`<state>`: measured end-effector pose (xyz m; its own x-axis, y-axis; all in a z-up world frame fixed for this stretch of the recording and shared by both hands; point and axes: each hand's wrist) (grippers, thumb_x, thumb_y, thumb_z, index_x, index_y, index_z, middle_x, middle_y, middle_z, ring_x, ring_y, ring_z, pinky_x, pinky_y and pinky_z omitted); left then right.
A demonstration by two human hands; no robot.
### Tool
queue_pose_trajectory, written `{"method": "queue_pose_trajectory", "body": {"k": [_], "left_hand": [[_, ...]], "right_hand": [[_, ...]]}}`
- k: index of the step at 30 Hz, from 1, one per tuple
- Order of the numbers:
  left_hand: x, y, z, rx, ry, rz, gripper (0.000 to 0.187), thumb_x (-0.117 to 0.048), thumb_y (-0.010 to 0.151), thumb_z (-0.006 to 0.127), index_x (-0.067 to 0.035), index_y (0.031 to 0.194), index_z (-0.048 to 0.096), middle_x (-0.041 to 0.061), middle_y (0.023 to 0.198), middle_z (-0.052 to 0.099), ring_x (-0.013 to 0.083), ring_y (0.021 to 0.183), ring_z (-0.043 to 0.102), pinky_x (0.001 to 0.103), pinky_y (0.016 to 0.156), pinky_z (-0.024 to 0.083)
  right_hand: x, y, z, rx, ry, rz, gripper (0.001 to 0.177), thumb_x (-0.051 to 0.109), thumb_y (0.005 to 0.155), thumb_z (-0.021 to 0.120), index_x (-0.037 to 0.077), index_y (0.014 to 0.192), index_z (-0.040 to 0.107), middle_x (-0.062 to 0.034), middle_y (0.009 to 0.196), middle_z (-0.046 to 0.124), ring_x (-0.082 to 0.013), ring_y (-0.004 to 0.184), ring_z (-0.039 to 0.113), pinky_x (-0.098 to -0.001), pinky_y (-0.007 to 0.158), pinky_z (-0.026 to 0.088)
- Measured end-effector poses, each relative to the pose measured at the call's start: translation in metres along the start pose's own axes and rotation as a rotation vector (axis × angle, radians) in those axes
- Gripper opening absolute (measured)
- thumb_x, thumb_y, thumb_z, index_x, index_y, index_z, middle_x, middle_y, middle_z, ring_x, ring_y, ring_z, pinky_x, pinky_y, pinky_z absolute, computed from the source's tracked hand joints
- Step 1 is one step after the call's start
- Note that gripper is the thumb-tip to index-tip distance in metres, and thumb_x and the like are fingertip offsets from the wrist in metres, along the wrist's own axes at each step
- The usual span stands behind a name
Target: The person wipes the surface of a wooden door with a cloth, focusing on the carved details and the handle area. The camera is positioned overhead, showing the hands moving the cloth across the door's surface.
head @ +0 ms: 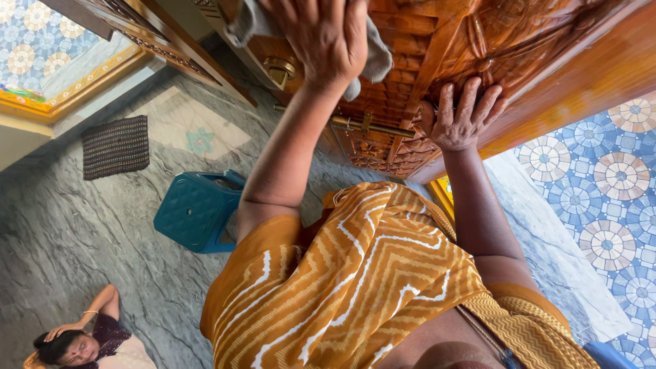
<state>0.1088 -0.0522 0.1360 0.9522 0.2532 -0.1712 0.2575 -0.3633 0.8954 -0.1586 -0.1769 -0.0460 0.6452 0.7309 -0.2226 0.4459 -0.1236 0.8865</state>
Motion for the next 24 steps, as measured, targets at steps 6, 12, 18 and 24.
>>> {"method": "queue_pose_trajectory", "body": {"k": [6,12,18,24], "left_hand": [[-0.023,-0.040,0.020,-0.198,-0.042,0.134,0.059,-0.056,0.114,0.026,-0.030,0.166,0.019,0.004,0.176,0.003,0.0440,0.160,-0.006,0.067,0.130,-0.003],[-0.023,-0.115,0.061,-0.084,-0.071,0.150,0.057,-0.055,0.116,0.031,-0.034,0.167,0.020,0.004,0.175,0.005,0.0449,0.161,-0.003,0.065,0.131,-0.003],[-0.022,-0.185,0.094,0.027,-0.093,0.158,0.053,-0.052,0.112,0.048,-0.033,0.160,0.038,0.005,0.172,0.020,0.0475,0.153,0.019,0.060,0.123,0.023],[-0.025,-0.233,0.105,0.218,-0.172,0.170,0.054,-0.046,0.112,0.056,-0.027,0.160,0.040,0.010,0.169,0.023,0.0361,0.150,0.032,0.058,0.117,0.039]], "right_hand": [[0.000,0.003,-0.005,0.007,-0.003,-0.003,0.064,0.051,0.113,0.060,0.014,0.161,0.040,-0.0270,0.161,0.037,-0.0598,0.146,0.027,-0.0736,0.118,0.016],[-0.001,0.002,-0.004,0.022,-0.011,0.009,0.062,0.052,0.112,0.059,0.015,0.159,0.045,-0.0258,0.162,0.038,-0.0587,0.147,0.026,-0.0720,0.120,0.015],[-0.001,-0.002,-0.003,0.044,-0.020,0.013,0.059,0.053,0.112,0.059,0.015,0.157,0.052,-0.0262,0.161,0.039,-0.0584,0.146,0.026,-0.0708,0.120,0.014],[-0.002,-0.001,-0.005,0.064,-0.012,0.014,0.061,0.052,0.109,0.059,0.016,0.157,0.054,-0.0264,0.161,0.040,-0.0584,0.147,0.026,-0.0697,0.120,0.013]]}}
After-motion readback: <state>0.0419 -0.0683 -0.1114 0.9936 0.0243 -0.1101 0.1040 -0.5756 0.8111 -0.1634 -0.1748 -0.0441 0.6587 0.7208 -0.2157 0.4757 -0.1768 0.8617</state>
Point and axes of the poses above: each hand's wrist, its own y-axis towards the middle knuckle, its own z-axis out of the palm, x = y × z
